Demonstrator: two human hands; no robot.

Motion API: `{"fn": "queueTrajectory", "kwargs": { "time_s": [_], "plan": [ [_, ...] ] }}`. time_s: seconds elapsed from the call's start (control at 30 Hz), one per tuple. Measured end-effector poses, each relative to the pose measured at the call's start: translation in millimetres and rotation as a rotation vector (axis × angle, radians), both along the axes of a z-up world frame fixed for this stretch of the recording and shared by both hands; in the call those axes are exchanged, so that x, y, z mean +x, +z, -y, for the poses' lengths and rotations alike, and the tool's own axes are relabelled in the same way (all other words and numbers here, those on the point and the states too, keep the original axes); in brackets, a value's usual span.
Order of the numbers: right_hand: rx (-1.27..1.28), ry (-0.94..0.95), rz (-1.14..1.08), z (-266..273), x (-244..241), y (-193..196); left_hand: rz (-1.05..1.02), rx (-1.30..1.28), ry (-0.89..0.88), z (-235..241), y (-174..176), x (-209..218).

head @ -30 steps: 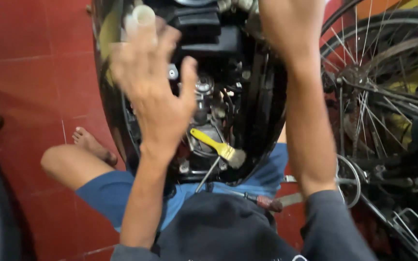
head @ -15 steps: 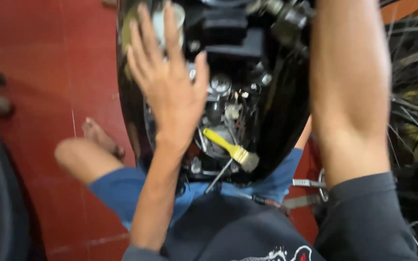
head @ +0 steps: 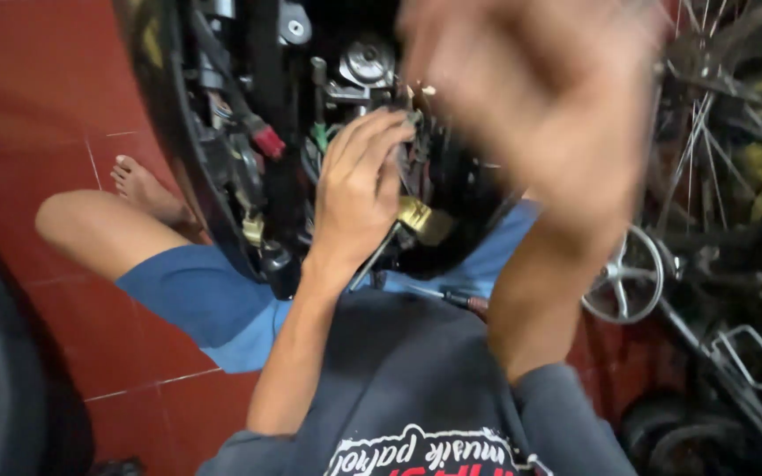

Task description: A person is performing maintenance on a motorcycle engine, using a brush to clean components and a socket wrench to work on fasteners.

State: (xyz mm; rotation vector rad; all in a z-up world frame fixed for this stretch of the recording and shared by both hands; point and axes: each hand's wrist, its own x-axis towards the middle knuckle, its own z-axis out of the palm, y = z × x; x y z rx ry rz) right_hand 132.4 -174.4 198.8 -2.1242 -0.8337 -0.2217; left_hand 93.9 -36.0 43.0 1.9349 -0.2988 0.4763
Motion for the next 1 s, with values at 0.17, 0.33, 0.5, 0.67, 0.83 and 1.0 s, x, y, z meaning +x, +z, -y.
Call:
{"fn": "queueTrajectory", "kwargs": {
  "time_s": [0.17,0.33,0.5,0.67,0.83,1.0],
  "plan": [
    [0.084,-0.335,-0.225,-3.7,-68.4,-100.4,-0.108,0.147,-0.053,0.7,-38.2,-37.4],
    [0.217,-0.424,0.008,-5.6,-89.3,-165.1,-0.073,0.264,-0.029,6.6,-55.6,-40.6],
    [0.276,-0.418,0.372,2.5,-96.3,-201.1,-0.016,0.346,0.024,7.3,-63.0,-40.6],
    [0.361,-0.360,0.439,6.2,-93.8,-211.9,-0.026,0.317,-0.009,1.2,-68.2,-41.3],
    [0.369,-0.351,0.510,5.2,-92.0,-212.1,-0.030,0.262,-0.078,-5.5,-64.0,-40.5],
    [0.345,-0.350,0.482,5.8,-92.5,-213.4,0.004,-0.012,-0.014,-1.9,-57.9,-36.0]
  ]
}}
